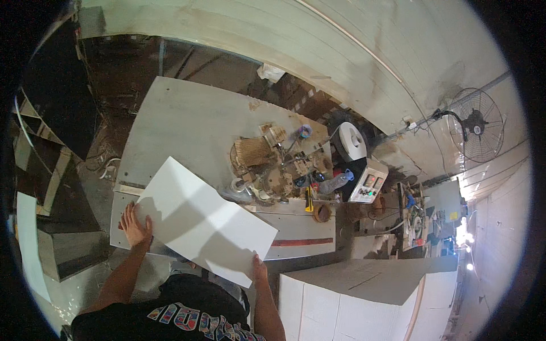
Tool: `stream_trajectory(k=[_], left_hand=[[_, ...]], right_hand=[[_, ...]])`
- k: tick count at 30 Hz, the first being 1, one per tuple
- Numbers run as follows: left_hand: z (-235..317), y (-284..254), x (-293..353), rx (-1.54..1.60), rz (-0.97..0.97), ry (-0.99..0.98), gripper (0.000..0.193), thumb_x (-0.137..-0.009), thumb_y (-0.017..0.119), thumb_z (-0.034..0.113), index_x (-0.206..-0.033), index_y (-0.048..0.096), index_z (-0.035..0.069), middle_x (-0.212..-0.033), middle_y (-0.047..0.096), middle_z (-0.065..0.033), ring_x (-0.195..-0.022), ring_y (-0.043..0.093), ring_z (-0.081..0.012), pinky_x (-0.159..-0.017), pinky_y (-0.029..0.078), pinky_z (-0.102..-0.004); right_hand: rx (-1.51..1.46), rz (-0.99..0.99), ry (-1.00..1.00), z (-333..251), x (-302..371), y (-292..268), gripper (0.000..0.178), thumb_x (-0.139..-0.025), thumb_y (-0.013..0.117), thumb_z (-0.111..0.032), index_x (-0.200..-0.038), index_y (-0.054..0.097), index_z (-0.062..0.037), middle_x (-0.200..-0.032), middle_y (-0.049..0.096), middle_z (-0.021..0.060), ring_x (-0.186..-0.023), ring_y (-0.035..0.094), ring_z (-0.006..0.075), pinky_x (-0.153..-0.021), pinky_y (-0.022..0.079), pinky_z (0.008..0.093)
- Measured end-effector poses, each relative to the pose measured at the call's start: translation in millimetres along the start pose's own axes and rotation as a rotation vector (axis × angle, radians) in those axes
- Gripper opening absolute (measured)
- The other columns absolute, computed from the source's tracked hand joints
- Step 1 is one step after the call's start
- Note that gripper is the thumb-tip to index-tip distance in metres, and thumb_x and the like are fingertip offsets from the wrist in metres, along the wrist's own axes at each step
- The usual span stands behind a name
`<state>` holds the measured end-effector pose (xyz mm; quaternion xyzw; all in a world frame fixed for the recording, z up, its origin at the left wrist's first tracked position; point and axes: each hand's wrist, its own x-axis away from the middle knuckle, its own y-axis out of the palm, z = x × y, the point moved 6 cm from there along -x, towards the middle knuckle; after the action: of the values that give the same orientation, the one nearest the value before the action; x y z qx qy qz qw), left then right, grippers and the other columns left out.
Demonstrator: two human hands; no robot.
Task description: The person repeatedly picks up white rectangular panels, places them on a sanding machine, and pushes them through to sand the edges. After each pass, the person stacks the finished panels on a nearby table.
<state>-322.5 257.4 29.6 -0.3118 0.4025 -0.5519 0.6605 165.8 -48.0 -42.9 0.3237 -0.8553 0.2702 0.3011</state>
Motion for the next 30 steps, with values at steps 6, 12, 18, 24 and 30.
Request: stream_trajectory(k=[6,12,18,24,30], left_hand=[[8.3,-2.6,-8.6,-0.002,0.013,0.030,0.069,-0.099,0.072,0.027,-0.161,0.048,0.010,-0.170,0.050,-0.0167,-0.162,0.040,-0.0392,-0.136,0.024,-0.0588],[10.4,-1.7,-9.5,-0.019,0.010,0.043,0.068,-0.099,0.071,0.026,-0.161,0.048,0.010,-0.168,0.051,-0.0164,-0.160,0.042,-0.0391,-0.136,0.026,-0.0582],[7.6,9.9,-8.2,-0.064,0.016,0.049,0.068,-0.100,0.071,0.026,-0.162,0.048,0.010,-0.168,0.050,-0.0165,-0.160,0.042,-0.0394,-0.135,0.026,-0.0586],[15.8,23.8,-2.4,-0.082,-0.102,-0.005,0.070,-0.100,0.074,0.028,-0.163,0.048,0.013,-0.173,0.041,-0.0180,-0.163,0.035,-0.0418,-0.134,0.026,-0.0615],[27.1,19.4,2.2,0.026,-0.165,0.004,0.078,-0.094,0.082,0.037,-0.163,0.051,0.018,-0.172,0.040,-0.0211,-0.160,0.037,-0.0448,-0.132,0.031,-0.0625]], right_hand=[[-0.126,-0.109,-0.015,7.8,-12.0,3.5,0.076,-0.111,0.066,-0.063,-0.151,0.068,0.0024,-0.136,0.076,0.0153,-0.118,0.074,0.0248,-0.104,0.059,0.0421],[-0.058,-0.070,0.051,21.8,-30.1,-5.1,0.074,-0.112,0.066,-0.062,-0.152,0.068,0.0007,-0.141,0.075,0.0146,-0.122,0.073,0.0248,-0.108,0.057,0.0425],[-0.114,-0.158,0.018,31.0,-33.6,-5.2,0.086,-0.108,0.065,-0.070,-0.157,0.064,0.0010,-0.143,0.074,0.0169,-0.125,0.072,0.0264,-0.109,0.056,0.0447],[0.223,0.101,0.065,25.8,-40.7,-20.3,0.085,-0.110,0.060,-0.071,-0.154,0.067,0.0015,-0.140,0.075,0.0200,-0.123,0.072,0.0319,-0.109,0.056,0.0484],[-0.241,-0.129,-0.070,-5.5,-5.3,-7.5,0.079,-0.111,0.062,-0.067,-0.150,0.068,0.0012,-0.145,0.073,0.0157,-0.129,0.070,0.0282,-0.111,0.056,0.0419]])
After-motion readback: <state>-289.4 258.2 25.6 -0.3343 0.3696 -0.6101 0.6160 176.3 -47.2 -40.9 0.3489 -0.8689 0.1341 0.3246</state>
